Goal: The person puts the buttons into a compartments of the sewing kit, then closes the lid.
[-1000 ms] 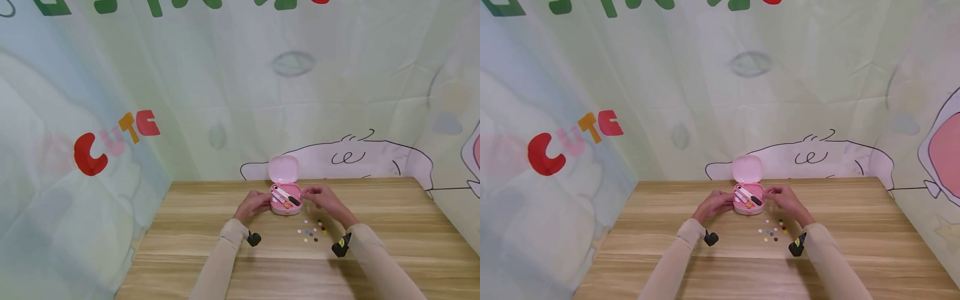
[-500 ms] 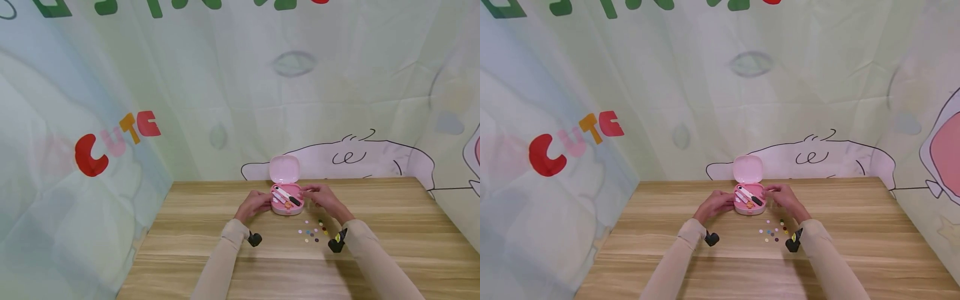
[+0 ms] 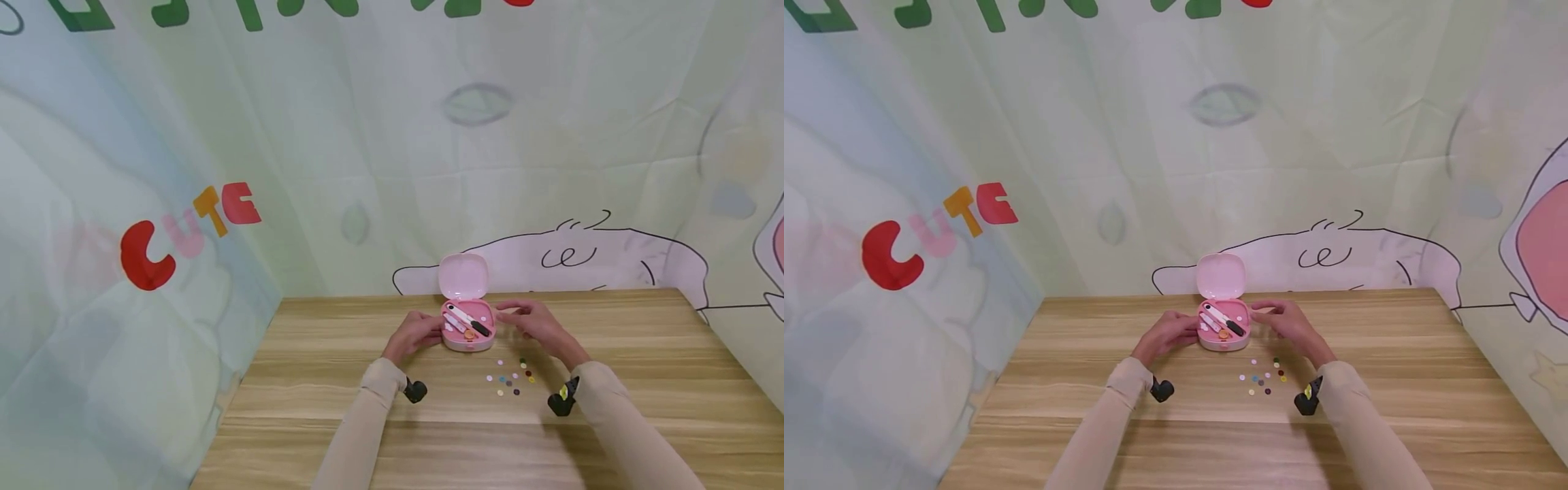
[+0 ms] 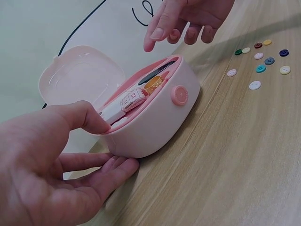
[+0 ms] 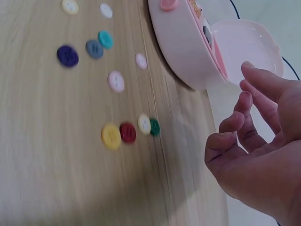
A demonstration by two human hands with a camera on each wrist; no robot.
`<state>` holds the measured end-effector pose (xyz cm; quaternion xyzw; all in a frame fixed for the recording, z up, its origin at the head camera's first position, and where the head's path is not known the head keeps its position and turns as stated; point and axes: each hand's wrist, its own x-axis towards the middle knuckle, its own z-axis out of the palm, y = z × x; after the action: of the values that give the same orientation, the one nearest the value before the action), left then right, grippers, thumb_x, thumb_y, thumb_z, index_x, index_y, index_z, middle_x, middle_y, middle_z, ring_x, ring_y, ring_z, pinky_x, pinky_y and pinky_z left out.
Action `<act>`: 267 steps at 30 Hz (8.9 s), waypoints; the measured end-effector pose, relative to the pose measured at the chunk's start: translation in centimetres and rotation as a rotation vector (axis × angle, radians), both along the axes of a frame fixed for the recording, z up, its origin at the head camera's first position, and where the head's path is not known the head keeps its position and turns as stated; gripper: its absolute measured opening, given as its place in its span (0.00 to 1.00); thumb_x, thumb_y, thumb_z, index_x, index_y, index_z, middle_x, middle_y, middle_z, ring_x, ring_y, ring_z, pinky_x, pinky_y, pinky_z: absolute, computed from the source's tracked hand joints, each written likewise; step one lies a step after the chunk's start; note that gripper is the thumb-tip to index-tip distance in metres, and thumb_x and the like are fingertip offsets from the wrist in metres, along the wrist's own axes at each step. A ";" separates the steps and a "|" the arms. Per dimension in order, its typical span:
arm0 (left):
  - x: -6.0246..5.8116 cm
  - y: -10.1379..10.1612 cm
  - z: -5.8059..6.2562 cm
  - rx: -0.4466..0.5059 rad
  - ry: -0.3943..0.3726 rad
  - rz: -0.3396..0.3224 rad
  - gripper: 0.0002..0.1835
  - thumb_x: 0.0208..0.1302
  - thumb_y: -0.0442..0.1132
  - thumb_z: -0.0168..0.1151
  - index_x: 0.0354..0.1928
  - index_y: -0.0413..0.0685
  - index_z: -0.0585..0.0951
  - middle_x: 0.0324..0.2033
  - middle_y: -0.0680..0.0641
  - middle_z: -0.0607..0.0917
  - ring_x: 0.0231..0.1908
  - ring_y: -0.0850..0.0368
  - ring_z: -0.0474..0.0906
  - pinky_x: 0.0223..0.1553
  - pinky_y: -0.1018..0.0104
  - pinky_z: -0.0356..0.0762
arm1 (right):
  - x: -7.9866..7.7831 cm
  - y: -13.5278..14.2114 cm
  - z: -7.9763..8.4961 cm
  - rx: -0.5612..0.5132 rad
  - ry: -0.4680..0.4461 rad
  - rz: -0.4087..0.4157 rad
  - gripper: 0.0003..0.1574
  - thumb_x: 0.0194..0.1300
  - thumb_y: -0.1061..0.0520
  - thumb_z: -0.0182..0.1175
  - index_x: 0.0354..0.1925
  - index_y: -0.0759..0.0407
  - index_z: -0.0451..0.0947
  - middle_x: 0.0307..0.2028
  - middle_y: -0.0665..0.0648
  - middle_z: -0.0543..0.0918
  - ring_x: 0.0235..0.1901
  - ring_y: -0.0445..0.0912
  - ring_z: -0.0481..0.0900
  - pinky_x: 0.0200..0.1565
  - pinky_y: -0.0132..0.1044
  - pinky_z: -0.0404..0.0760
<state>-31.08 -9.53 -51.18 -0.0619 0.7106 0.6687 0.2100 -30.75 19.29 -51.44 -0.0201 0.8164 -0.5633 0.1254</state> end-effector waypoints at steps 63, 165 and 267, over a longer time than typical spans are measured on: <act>0.2 0.0 0.1 0.005 -0.003 0.005 0.12 0.72 0.35 0.64 0.47 0.29 0.86 0.36 0.44 0.87 0.35 0.57 0.84 0.50 0.61 0.87 | 5.0 4.5 -2.2 0.283 0.374 0.353 0.02 0.63 0.59 0.74 0.34 0.56 0.89 0.25 0.43 0.82 0.26 0.36 0.72 0.28 0.29 0.72; 0.3 -0.3 0.2 -0.004 0.013 -0.005 0.14 0.73 0.37 0.65 0.50 0.30 0.85 0.38 0.44 0.88 0.36 0.57 0.84 0.50 0.61 0.87 | 3.0 3.2 -1.3 0.207 0.238 0.247 0.15 0.68 0.55 0.70 0.50 0.61 0.86 0.29 0.54 0.79 0.31 0.48 0.73 0.29 0.34 0.75; -0.1 -0.1 -0.1 0.007 -0.004 -0.007 0.15 0.74 0.36 0.63 0.52 0.28 0.84 0.41 0.41 0.88 0.38 0.56 0.84 0.52 0.60 0.86 | 1.2 -0.4 -0.4 0.009 0.069 -0.008 0.15 0.76 0.51 0.63 0.49 0.62 0.83 0.42 0.57 0.82 0.34 0.50 0.70 0.31 0.34 0.73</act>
<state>-31.13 -9.66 -51.26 -0.0598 0.7082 0.6702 0.2140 -29.57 18.85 -51.83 -0.0357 0.8229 -0.5590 0.0952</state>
